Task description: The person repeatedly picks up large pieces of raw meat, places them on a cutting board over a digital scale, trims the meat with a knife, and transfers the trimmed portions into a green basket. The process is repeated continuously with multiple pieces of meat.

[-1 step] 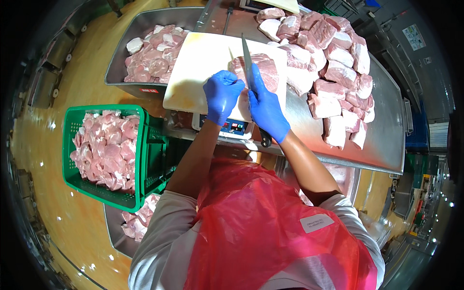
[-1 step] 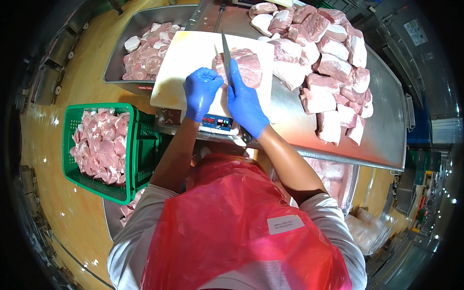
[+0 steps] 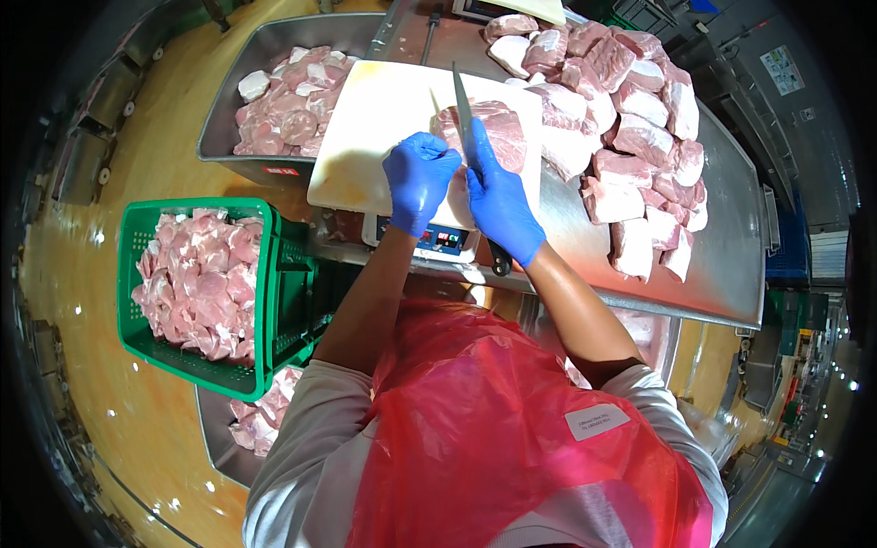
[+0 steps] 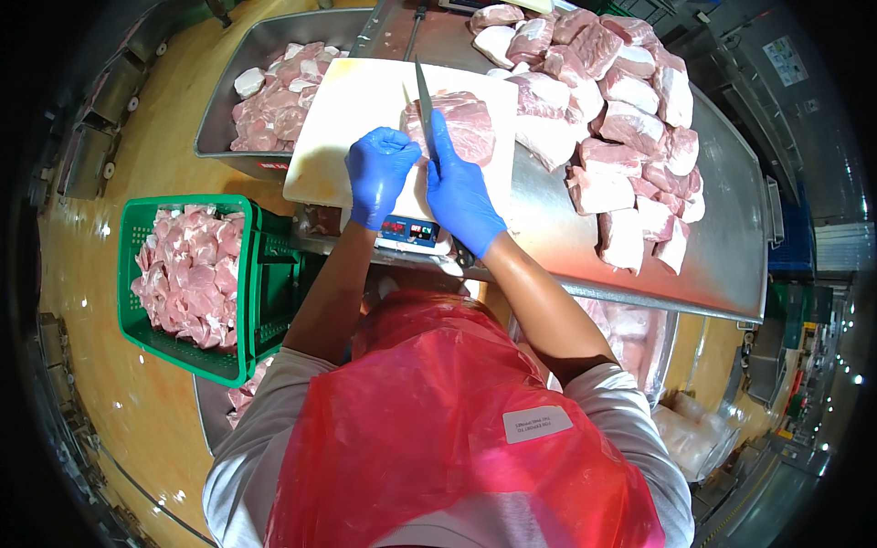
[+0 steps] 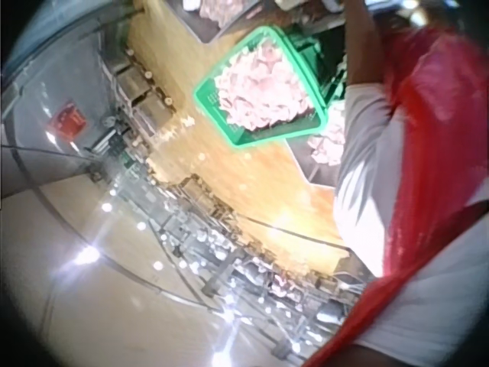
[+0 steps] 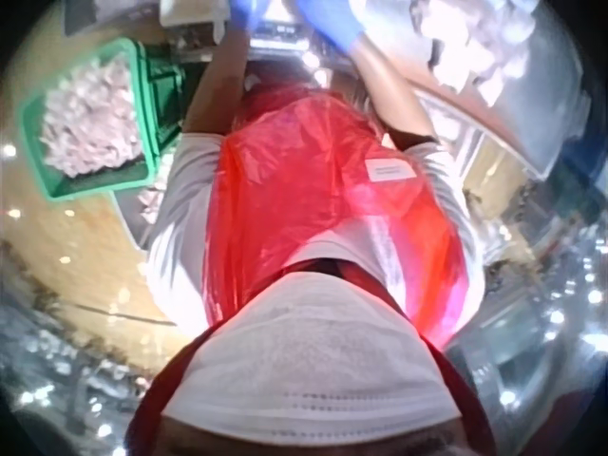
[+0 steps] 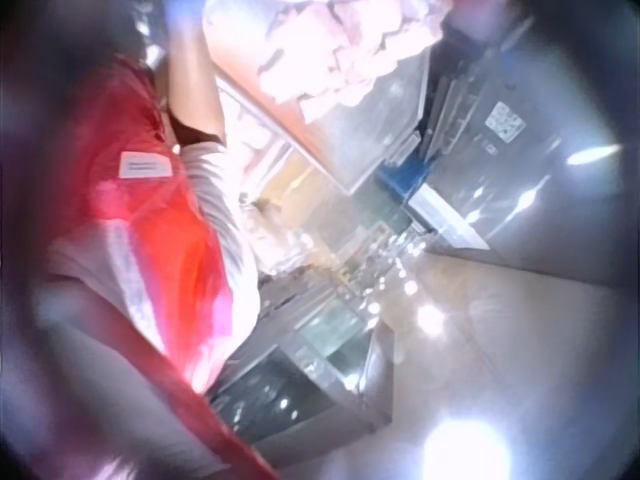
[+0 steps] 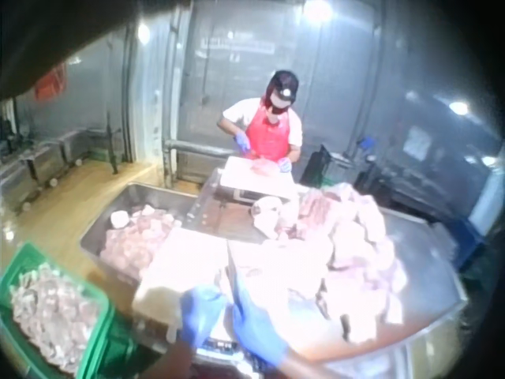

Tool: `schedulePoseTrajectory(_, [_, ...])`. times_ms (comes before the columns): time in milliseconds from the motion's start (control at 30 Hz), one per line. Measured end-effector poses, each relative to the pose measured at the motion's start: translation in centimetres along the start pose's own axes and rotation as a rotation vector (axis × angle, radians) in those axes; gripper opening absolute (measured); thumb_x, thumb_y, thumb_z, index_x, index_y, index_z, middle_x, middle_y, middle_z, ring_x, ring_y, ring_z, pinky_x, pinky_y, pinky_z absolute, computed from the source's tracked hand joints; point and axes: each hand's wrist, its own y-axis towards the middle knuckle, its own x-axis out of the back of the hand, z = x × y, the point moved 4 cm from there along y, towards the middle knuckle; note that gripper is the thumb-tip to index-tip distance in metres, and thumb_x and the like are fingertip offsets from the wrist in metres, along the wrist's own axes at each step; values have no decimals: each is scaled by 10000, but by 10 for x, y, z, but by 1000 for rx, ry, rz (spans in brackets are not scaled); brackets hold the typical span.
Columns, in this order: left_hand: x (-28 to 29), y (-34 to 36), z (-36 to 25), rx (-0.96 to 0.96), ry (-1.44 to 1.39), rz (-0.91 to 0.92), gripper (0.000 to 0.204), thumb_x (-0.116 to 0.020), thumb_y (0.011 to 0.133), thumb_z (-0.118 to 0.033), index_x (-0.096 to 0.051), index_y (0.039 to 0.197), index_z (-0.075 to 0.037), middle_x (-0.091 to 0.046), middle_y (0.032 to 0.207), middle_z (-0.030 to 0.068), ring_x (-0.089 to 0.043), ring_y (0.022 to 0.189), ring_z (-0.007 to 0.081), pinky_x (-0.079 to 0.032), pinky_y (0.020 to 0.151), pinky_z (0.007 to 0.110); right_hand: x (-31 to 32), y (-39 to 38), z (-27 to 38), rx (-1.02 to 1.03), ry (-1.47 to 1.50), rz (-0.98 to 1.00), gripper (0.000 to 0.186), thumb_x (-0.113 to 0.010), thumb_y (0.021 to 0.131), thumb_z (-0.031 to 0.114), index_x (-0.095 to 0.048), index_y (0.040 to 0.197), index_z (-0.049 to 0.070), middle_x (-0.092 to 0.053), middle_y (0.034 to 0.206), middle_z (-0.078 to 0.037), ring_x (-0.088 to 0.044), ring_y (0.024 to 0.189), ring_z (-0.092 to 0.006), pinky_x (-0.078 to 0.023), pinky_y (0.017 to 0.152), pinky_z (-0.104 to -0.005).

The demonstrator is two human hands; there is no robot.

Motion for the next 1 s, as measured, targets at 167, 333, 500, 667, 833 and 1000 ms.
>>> schedulePoseTrajectory(167, [10,-2,23,-228,168,-186,182,-775,756,-61,-651,880,-13,-676,805,108,-656,658,177,-543,659,304,6,-62,-3,-50,-306,363,840,-546,895,19,-162,1616,214,-670,957,-300,-663,851,-480,-514,789,-546])
schedulePoseTrajectory(333, [27,7,41,-462,30,-312,311,-759,818,15,-592,1080,-5,-645,963,108,-647,705,164,-537,652,284,45,-113,-25,-24,-460,336,818,-533,909,-28,-190,1615,201,-628,766,-285,-646,695,-449,-501,665,-511])
schedulePoseTrajectory(500, [20,-8,8,-352,22,-112,456,-770,864,-58,-578,1272,9,-531,1286,169,-608,1054,214,-536,802,316,59,-68,16,-43,-107,264,795,-519,913,-24,-217,1609,212,-635,794,-277,-638,682,-455,-494,640,-513])
schedulePoseTrajectory(667, [107,-26,-5,-710,374,-285,350,-688,899,-215,-678,1201,-39,-498,1349,209,-505,1194,347,-442,977,481,28,-62,78,255,0,460,767,-496,921,-29,-243,1605,209,-647,832,-243,-635,700,-424,-507,664,-475])
schedulePoseTrajectory(833, [272,-30,29,-644,542,-813,333,-459,1033,-215,-688,912,-6,-708,968,210,-668,867,332,-538,777,420,46,-85,88,175,-93,822,623,-518,1028,114,-281,1599,183,-653,895,-162,-627,706,-293,-532,734,-363])
schedulePoseTrajectory(1000, [393,-64,106,-7,1248,-679,377,-618,930,-285,-677,1081,55,-696,1086,259,-652,1020,428,-516,900,473,82,-55,5,-244,241,223,652,-502,1041,116,-223,1622,218,-578,768,-20,-524,630,-70,-488,575,-256])
